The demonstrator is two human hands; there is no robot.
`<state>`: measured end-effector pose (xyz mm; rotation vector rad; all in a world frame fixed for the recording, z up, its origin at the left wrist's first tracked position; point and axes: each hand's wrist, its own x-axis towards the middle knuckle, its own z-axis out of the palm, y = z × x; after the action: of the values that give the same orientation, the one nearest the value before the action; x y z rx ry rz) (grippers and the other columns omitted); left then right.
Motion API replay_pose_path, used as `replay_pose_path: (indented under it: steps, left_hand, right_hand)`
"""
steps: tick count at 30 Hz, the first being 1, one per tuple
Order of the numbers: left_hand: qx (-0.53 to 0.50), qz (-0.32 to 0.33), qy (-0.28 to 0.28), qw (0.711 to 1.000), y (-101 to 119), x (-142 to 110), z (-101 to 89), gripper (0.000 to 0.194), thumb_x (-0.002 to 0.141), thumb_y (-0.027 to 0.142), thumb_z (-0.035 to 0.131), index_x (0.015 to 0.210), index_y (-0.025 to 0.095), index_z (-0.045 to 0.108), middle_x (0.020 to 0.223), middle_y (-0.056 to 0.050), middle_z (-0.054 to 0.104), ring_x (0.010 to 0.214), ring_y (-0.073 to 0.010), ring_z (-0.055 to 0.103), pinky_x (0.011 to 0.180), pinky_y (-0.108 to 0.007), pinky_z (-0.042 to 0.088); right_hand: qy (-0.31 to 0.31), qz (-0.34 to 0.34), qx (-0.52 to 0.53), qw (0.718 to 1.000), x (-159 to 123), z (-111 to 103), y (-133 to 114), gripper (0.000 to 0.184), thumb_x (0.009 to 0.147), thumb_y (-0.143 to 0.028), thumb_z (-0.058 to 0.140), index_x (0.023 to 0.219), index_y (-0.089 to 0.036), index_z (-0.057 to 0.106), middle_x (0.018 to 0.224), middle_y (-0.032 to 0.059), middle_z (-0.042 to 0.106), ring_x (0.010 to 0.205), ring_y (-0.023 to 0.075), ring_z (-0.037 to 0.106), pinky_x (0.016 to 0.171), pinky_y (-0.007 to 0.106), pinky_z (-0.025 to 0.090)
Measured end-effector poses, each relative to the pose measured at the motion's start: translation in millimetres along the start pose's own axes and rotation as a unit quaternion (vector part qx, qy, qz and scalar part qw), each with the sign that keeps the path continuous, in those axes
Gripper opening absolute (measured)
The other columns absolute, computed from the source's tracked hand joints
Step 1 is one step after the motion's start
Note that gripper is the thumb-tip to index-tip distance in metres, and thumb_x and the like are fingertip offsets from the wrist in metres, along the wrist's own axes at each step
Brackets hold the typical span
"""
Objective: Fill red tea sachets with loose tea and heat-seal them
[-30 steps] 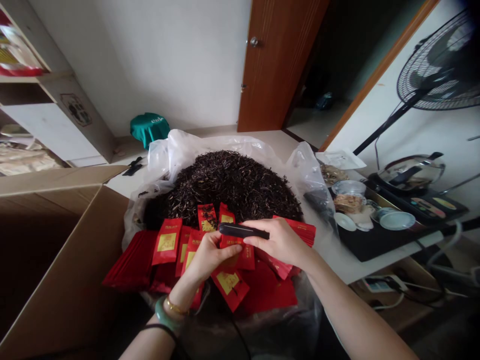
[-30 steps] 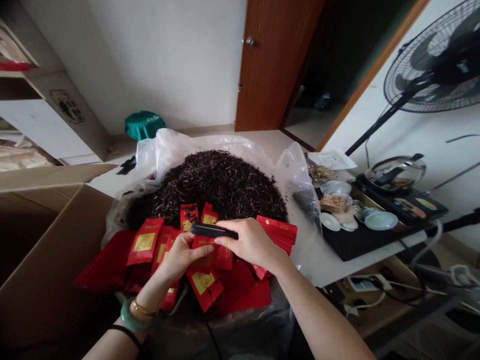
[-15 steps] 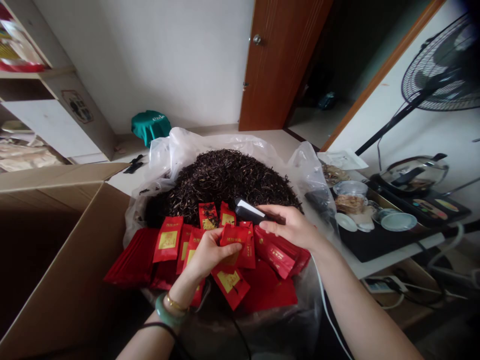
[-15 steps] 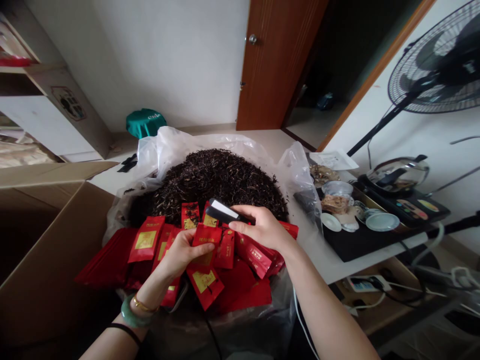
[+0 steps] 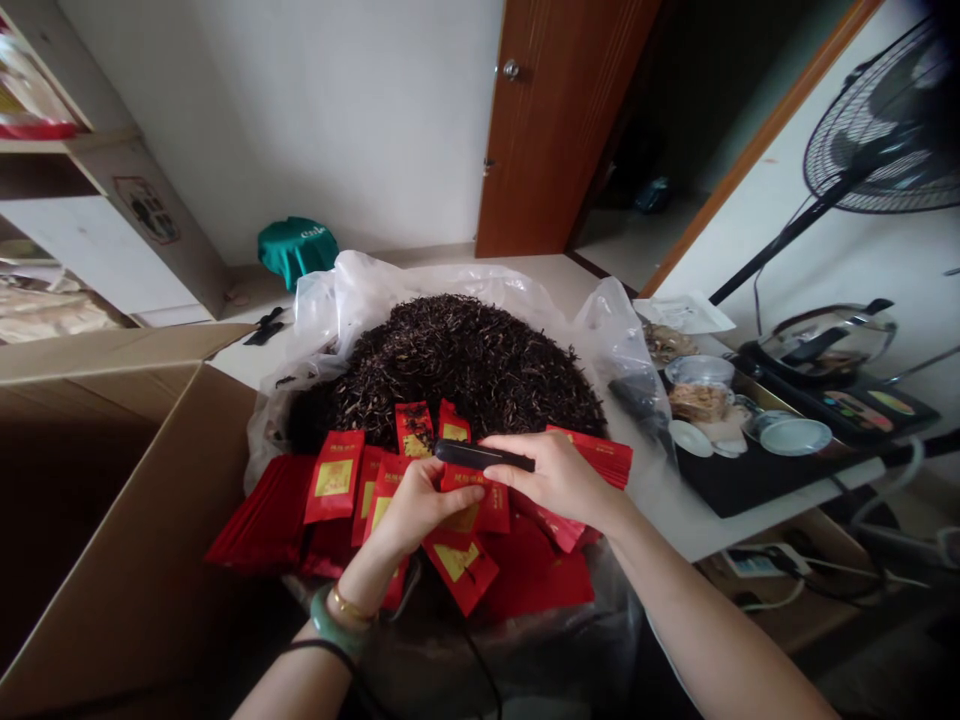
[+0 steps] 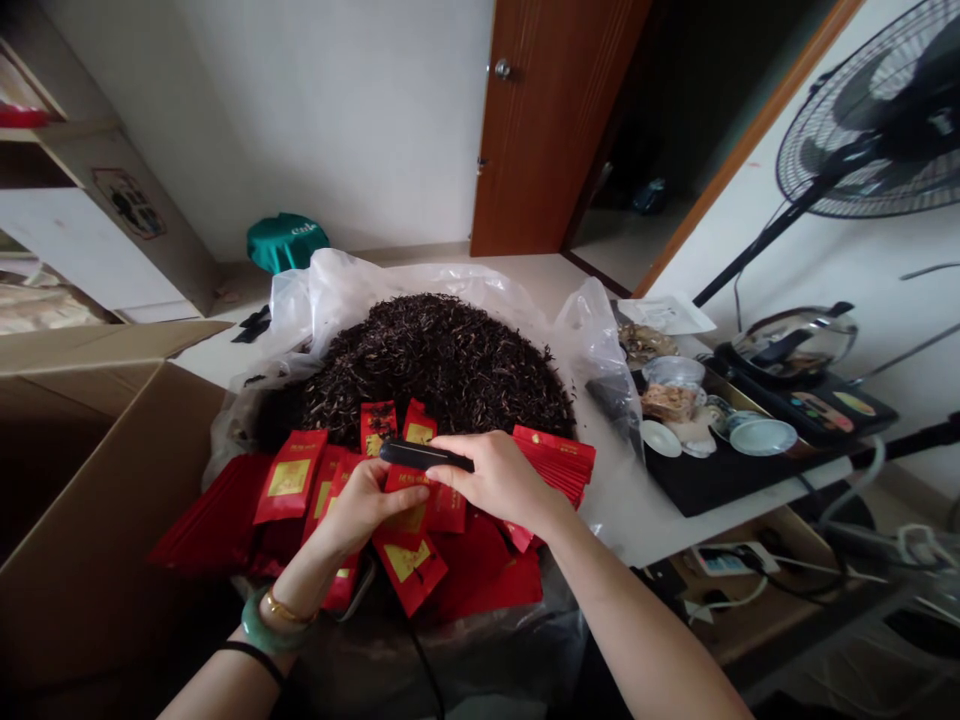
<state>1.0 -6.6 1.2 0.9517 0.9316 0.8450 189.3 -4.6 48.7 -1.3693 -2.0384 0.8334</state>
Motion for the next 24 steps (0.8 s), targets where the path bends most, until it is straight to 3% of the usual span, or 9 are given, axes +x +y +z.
replay_pose_path:
  steps: [7, 16, 20, 24]
  left_hand:
    - [0.01, 0.067, 0.047, 0.997, 4, 3, 1.3, 0.041, 0.056, 0.044, 0.084, 0.083, 0.015, 0.075, 0.085, -0.006, 0.076, 0.079, -0.0216, 0.067, 0.074, -0.028, 0.051]
    - [-0.002, 0.074, 0.056, 0.996, 5, 1, 3.3, 0.043, 0.055, 0.049, 0.083, 0.079, 0.014, 0.074, 0.08, -0.004, 0.075, 0.072, -0.0171, 0.065, 0.069, -0.025, 0.05]
    - [-0.04, 0.057, 0.084, 0.994, 3, 2, 1.4, 0.04, 0.056, 0.046, 0.084, 0.076, 0.014, 0.069, 0.072, -0.002, 0.072, 0.062, -0.0145, 0.063, 0.061, -0.023, 0.049]
    - [-0.063, 0.068, 0.138, 0.986, 0, 4, -0.6, 0.04, 0.051, 0.045, 0.085, 0.068, 0.014, 0.066, 0.066, 0.0, 0.069, 0.057, -0.0125, 0.06, 0.058, -0.023, 0.048]
  right_hand:
    - [0.0, -0.016, -0.006, 1.0, 1, 0, 0, 0.032, 0.084, -0.029, 0.062, 0.114, -0.024, 0.069, 0.111, 0.0039, 0.072, 0.101, 0.0242, 0.069, 0.088, 0.033, 0.055]
    - [-0.01, 0.008, 0.016, 1.0, 4, -3, 6, 0.038, 0.081, -0.033, 0.064, 0.118, -0.022, 0.066, 0.116, 0.0045, 0.07, 0.108, 0.024, 0.065, 0.093, 0.034, 0.052]
    - [0.059, 0.021, -0.008, 0.998, 11, -15, 28, 0.042, 0.082, -0.039, 0.062, 0.121, -0.021, 0.061, 0.121, 0.0069, 0.067, 0.11, 0.0237, 0.064, 0.095, 0.036, 0.05]
    - [0.099, 0.101, -0.162, 0.977, 22, -17, 68, 0.04, 0.082, -0.036, 0.064, 0.119, -0.021, 0.059, 0.106, 0.0091, 0.072, 0.097, 0.0267, 0.068, 0.084, 0.038, 0.051]
